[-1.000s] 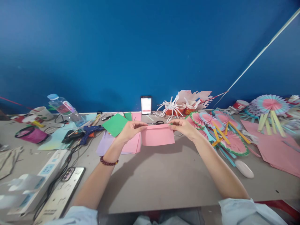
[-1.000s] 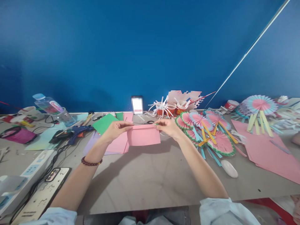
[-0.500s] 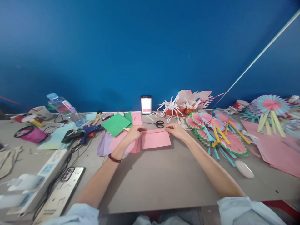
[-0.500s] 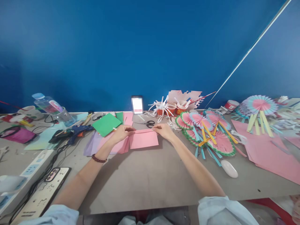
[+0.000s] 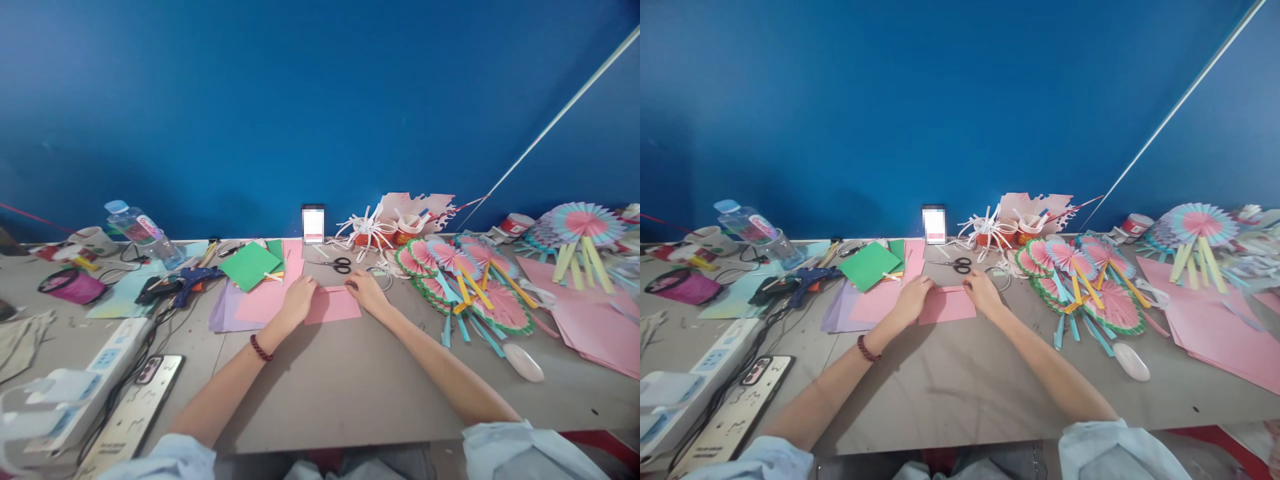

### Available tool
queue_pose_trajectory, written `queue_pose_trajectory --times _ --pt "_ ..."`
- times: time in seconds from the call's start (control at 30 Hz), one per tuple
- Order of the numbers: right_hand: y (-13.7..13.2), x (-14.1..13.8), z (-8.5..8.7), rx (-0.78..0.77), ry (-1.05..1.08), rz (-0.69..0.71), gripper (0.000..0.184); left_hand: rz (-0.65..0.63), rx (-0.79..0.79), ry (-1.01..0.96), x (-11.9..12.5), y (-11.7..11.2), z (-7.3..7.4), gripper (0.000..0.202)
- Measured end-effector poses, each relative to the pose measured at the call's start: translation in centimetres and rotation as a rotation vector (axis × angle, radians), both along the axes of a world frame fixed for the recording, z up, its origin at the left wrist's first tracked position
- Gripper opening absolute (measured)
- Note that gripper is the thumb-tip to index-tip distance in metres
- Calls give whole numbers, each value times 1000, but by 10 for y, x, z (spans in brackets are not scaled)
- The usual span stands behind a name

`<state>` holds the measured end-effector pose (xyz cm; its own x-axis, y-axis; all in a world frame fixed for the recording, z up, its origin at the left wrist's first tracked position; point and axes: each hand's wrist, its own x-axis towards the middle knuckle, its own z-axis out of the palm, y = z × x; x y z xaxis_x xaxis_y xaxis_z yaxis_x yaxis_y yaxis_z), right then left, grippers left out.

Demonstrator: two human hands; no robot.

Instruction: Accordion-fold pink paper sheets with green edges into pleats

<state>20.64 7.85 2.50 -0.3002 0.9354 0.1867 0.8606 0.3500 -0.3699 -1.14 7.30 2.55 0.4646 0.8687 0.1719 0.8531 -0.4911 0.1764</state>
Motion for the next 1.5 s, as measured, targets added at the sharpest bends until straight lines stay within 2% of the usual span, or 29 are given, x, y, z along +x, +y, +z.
queue_pose_trajectory --times 0.1,0.2,0.3,0.37,0.5,0.9,1.23,1.5 --pt "-10 -12 4 32 -150 38 23 6 12 116 14 -10 -1 26" --pt "-22 -26 7 30 -291 68 23 29 22 159 23 -22 -5 27" --pt "-36 -37 8 27 -386 54 32 43 37 181 27 -36 -9 29" --pt "-44 -43 6 25 -424 31 39 52 72 148 28 -45 -11 28" --pt "-57 -48 -1 26 -457 -11 50 99 135 35 28 -55 -13 42" --pt "-61 -44 -4 25 -412 -32 47 109 200 12 26 -53 -25 47" --pt "-61 -43 3 27 -414 -22 49 123 126 28 29 -56 -14 43" --pt "-58 -42 -1 47 -430 -10 50 63 157 18 26 -52 -22 48"
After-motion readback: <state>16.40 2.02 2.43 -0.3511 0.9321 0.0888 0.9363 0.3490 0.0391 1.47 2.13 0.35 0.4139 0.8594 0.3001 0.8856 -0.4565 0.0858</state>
